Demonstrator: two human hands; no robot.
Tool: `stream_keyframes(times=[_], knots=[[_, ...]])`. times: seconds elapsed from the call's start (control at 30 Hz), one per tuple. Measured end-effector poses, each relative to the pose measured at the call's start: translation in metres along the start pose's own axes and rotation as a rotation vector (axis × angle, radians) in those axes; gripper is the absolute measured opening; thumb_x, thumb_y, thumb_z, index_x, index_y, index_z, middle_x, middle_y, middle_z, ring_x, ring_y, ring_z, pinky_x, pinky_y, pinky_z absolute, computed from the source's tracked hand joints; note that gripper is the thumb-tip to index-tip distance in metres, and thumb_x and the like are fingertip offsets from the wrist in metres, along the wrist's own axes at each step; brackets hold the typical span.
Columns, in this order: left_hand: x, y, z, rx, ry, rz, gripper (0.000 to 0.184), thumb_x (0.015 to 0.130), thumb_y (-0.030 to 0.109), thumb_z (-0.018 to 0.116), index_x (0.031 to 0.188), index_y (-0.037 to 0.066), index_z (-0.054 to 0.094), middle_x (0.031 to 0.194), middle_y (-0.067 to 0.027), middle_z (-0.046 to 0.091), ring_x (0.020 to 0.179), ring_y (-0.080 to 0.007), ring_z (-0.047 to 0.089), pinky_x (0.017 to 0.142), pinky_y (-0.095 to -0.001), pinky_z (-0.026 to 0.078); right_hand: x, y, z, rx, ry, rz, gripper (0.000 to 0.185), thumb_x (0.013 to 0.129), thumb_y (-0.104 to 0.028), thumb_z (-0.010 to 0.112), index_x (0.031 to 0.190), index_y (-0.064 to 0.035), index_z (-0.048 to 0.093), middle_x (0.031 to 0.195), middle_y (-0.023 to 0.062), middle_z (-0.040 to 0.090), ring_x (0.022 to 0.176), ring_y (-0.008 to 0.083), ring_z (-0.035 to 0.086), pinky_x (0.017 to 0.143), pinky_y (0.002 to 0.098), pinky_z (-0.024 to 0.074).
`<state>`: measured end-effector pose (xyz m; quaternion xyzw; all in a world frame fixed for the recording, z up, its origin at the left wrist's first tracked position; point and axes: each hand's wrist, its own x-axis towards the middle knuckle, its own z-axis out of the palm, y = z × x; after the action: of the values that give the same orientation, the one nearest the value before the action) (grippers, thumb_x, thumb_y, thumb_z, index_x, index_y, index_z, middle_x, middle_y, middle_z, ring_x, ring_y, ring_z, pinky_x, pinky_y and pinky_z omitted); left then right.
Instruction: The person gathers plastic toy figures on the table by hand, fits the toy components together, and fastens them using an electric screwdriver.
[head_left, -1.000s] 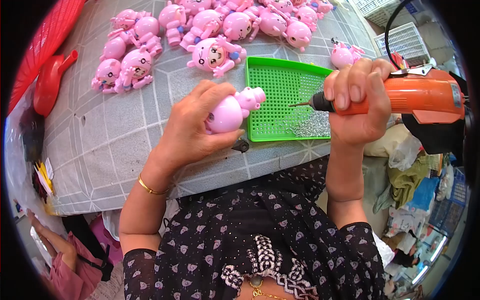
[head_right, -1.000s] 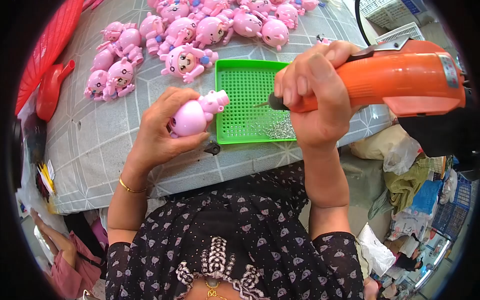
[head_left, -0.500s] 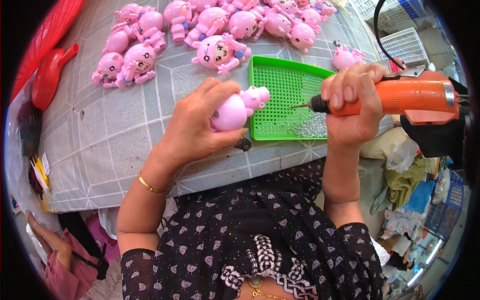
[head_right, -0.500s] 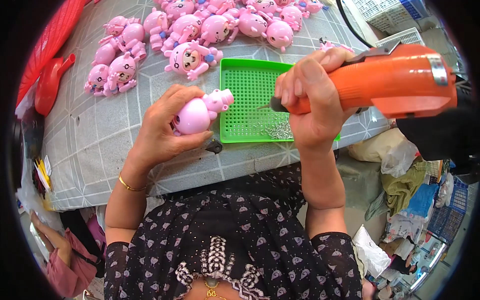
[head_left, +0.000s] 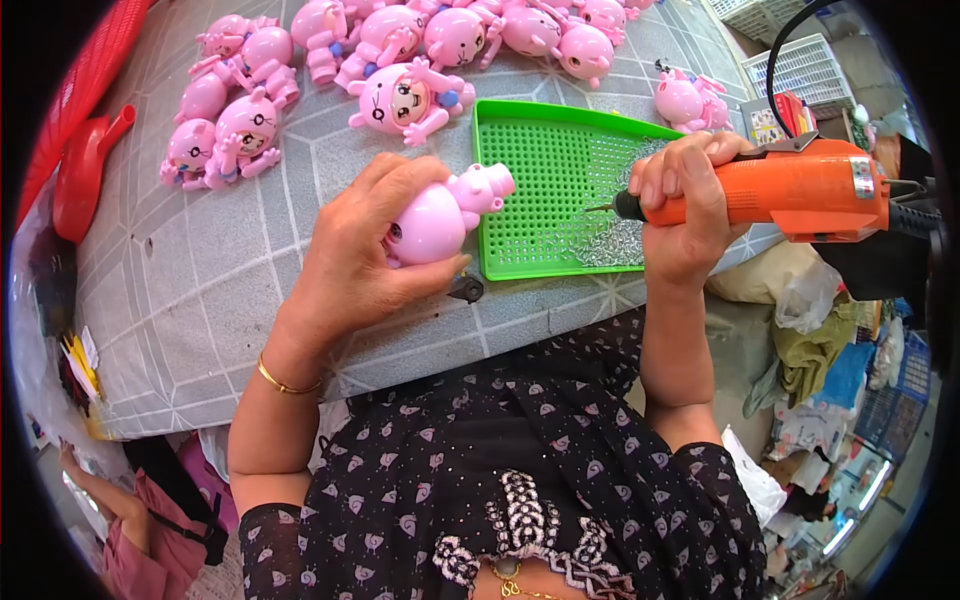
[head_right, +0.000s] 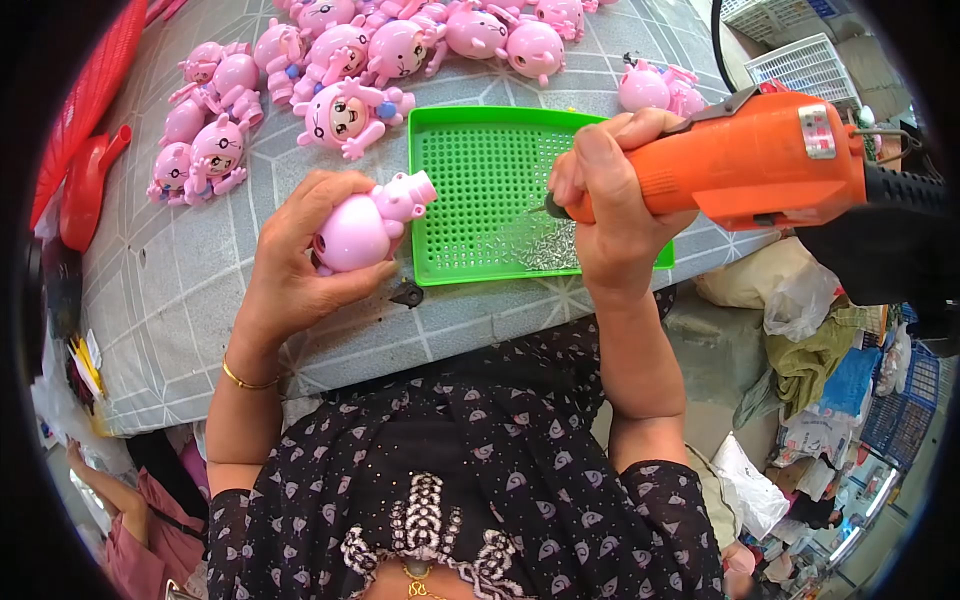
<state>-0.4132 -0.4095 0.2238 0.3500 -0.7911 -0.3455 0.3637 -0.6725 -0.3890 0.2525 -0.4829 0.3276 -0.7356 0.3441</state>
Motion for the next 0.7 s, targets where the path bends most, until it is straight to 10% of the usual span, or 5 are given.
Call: stream_keyframes(times=[0.7], knots=[[-0.002, -0.0014, 0.0001, -0.027, -0.018, -0.044, 0.056, 0.065, 0.007, 0.084, 0.116, 0.002, 0.063, 0.103, -0.0107, 0.062, 0.093, -0.0231, 0.062, 0.083, -0.033, 0.05, -0.0022, 0.0075, -0.0048, -0.007, 0.003, -0.018, 0.013, 0.091, 0.0, 0.061, 0.091, -0.0038, 0.049, 0.072, 0.005, 0.055, 0.052, 0.0121, 0.051, 0.053, 0.0301, 0.0477]])
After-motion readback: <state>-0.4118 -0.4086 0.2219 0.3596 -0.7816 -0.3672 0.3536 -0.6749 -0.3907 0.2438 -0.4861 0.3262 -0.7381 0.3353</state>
